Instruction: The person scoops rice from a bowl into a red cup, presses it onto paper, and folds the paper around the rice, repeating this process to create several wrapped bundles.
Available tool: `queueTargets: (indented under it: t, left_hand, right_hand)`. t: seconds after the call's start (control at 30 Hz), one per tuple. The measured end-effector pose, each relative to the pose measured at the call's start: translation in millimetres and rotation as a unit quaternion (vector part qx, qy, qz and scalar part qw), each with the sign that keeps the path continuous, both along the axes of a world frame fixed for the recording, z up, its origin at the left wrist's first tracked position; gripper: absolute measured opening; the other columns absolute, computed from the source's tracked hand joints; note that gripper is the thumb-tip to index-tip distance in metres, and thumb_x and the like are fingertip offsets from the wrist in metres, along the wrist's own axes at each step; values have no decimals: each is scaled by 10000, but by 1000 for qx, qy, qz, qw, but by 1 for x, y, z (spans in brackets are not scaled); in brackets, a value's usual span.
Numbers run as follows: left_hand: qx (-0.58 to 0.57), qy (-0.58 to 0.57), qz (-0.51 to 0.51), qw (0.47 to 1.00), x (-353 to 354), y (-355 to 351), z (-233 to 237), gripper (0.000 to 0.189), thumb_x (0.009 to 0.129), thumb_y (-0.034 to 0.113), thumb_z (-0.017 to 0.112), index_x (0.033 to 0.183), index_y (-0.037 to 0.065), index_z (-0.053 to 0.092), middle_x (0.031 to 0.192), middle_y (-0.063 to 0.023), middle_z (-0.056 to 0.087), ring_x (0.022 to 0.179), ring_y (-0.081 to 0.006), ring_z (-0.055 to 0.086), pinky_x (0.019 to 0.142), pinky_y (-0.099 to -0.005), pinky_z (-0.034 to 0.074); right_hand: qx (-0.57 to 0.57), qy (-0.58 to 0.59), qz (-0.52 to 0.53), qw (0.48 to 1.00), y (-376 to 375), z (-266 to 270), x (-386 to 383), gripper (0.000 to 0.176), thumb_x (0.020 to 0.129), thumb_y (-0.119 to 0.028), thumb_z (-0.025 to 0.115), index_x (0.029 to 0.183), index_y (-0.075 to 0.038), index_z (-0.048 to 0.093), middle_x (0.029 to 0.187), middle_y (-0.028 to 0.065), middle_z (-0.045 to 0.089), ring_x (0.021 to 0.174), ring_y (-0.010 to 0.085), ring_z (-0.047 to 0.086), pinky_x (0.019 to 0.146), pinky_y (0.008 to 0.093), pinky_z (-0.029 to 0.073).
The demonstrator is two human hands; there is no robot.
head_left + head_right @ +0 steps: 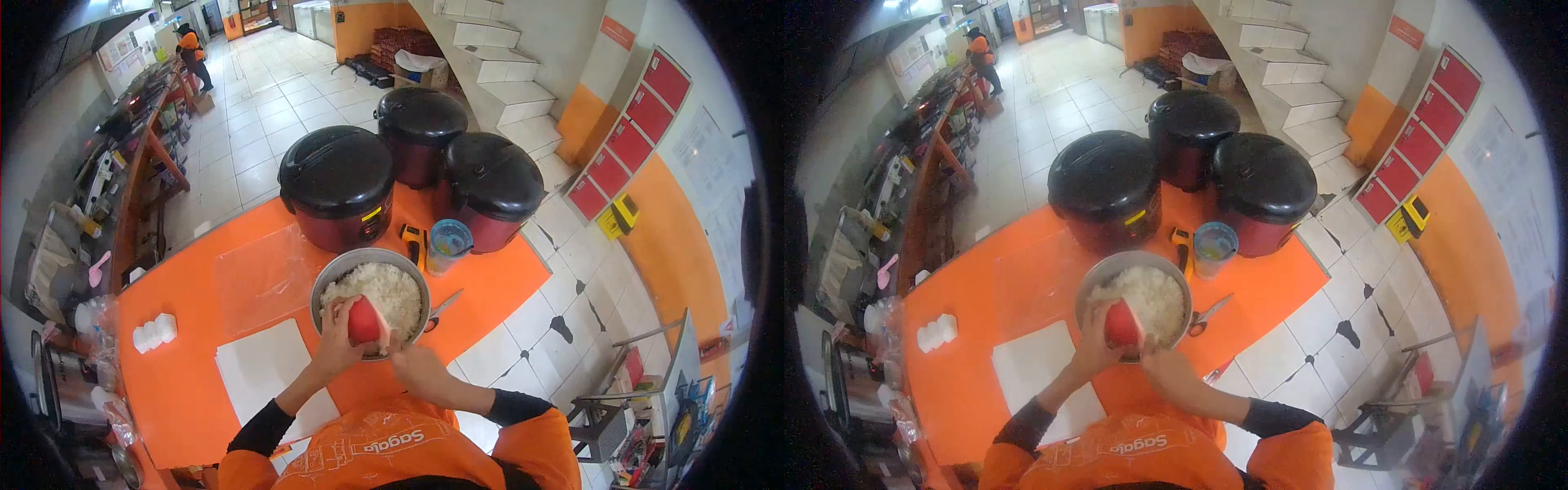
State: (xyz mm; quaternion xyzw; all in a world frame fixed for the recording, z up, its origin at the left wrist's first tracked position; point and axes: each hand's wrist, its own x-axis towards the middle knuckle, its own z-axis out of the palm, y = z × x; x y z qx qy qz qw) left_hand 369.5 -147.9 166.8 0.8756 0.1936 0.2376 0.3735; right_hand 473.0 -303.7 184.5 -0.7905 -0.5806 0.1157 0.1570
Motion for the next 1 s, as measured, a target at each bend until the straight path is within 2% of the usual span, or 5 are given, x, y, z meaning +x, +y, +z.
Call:
queueTargets:
  t: [0.13,0.3,0.5,0.8,1.0]
  left_hand:
    - [90,2,27,996,-1,11,-3,884,566,86,865,1308,53,384,1303,-189,354,1191,-350,412,1009,-438,397]
    - [-130,-105,-13,986,-5,38,-25,916,594,90,870,1308,77,296,1352,-168,314,1256,-284,391,1021,-401,416]
    - [-164,-193,-38,967,-6,44,-55,957,609,84,862,1322,86,224,1367,-174,291,1291,-274,374,1048,-410,400]
    - [-71,-32,-72,994,17,48,-16,803,623,124,859,1282,60,405,1327,-168,472,1253,-332,453,1026,-408,397]
    - [-9,88,-106,990,36,44,-14,826,597,244,881,1271,80,432,1299,-148,520,1218,-345,477,1005,-438,390]
  right_hand:
    - [26,-1,23,999,0,-4,14,366,897,-153,506,1216,23,535,657,226,612,624,381,630,523,441,505]
    - [79,35,-12,996,-1,39,80,271,913,-234,559,1021,3,633,690,142,647,557,239,651,472,364,497]
    - [8,655,-147,741,-9,-6,116,409,947,-434,520,974,-48,653,630,-34,583,502,23,460,426,170,352]
    - [-203,9,-13,979,24,40,121,342,805,-322,624,945,-10,622,789,186,658,679,360,652,615,451,507]
    - [-47,51,20,997,46,-20,100,335,765,-331,658,849,-7,644,834,202,646,809,370,644,695,471,498]
